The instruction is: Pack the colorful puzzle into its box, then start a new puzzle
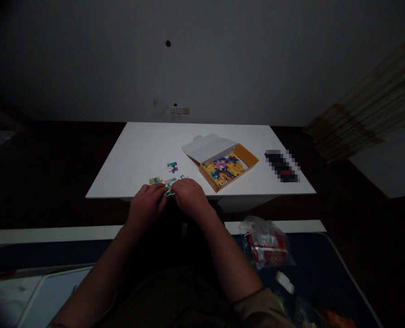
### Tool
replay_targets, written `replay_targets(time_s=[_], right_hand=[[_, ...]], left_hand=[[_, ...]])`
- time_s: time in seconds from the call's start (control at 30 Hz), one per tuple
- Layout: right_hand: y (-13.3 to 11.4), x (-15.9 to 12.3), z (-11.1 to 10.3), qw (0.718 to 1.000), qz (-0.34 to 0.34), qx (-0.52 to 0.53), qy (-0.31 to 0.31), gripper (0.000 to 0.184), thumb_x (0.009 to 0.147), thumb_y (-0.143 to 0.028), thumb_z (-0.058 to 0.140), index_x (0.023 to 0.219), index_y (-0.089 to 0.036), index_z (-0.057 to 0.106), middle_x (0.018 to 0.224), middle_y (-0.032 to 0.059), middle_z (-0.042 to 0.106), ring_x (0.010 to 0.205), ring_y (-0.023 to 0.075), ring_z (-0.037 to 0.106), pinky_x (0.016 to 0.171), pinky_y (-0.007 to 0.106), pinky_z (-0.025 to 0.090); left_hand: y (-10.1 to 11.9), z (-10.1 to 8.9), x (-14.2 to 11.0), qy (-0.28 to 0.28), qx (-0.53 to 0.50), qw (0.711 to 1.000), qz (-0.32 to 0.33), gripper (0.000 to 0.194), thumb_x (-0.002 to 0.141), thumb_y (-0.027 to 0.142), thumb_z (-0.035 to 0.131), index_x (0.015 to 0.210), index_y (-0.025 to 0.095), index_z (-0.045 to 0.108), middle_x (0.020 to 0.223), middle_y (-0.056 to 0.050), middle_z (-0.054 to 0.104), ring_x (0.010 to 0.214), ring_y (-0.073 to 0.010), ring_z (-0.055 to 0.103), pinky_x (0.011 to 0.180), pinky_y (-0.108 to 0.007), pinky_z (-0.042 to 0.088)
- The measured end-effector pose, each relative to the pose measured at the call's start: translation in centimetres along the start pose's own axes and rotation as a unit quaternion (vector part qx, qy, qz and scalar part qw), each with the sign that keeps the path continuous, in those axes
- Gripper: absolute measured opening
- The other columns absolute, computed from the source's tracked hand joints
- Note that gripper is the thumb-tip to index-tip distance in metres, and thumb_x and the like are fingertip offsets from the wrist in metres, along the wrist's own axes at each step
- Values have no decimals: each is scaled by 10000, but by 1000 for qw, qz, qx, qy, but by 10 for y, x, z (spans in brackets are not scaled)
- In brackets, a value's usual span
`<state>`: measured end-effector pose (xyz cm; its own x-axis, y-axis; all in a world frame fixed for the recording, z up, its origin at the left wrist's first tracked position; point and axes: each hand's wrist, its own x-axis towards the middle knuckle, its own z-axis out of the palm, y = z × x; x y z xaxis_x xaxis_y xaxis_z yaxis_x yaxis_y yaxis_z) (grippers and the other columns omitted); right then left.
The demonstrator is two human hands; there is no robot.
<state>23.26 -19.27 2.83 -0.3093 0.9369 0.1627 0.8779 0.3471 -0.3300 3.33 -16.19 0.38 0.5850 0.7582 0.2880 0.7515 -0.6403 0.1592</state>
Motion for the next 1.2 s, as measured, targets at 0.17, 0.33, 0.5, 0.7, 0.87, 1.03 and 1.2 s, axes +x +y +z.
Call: replay_targets(time_s=[0.17,0.33,0.5,0.7,0.87,1.03,1.2], right_hand=[[-3,3,-3,1000,9,-15,-2,172,982,-155,569,1067,-201,712,1068,86,768,1066,250,661,991,349,439],[-3,5,-3,1000,4,-25,5,190,1041,-234,537,1038,-220,727,1016,75,779,1012,247,669,973,352,437],[-1,4,-1,1000,18,-12,11,200,1045,-220,523,1082,-219,719,1039,72,784,1010,240,678,937,331,445],[-1,4,-3,1000,18,-12,-4,195,1040,-212,523,1055,-249,714,1043,45,793,983,225,696,1018,331,430],[-3,4,-5,999,30,-23,-5,168,1035,-239,543,1060,-265,707,1041,40,794,957,230,705,938,327,461],[-4,4,-6,998,43,-39,-10,156,1023,-270,561,1061,-263,712,1016,58,792,961,254,707,844,336,473],[-5,5,-6,998,42,-36,-8,161,1026,-270,554,1071,-256,708,1016,60,791,947,257,712,885,351,469]], left_hand=[[1,0,0,6,-3,1000,-2,285,1004,258,549,1235,240,715,1295,-86,714,1050,-326,615,901,-478,534],[1,-1,0,8,-4,1000,-2,266,1015,269,541,1210,238,719,1294,-84,715,1052,-326,612,918,-476,530],[1,-1,2,9,-9,1000,0,253,1012,272,543,1191,256,722,1276,-82,719,1055,-325,615,924,-481,531],[1,-1,1,9,-10,1000,-3,246,1013,259,542,1164,233,734,1262,-103,722,1054,-320,626,906,-478,532],[2,-1,0,9,-4,1000,-2,239,1029,271,533,1151,229,734,1265,-91,722,1038,-313,621,910,-462,526],[1,-2,1,5,-3,1000,-1,232,1027,287,540,1147,247,734,1265,-78,722,1039,-304,620,907,-454,521],[1,-1,1,9,-10,1000,-2,243,1033,299,532,1146,232,736,1258,-83,726,1046,-304,619,916,-457,522]])
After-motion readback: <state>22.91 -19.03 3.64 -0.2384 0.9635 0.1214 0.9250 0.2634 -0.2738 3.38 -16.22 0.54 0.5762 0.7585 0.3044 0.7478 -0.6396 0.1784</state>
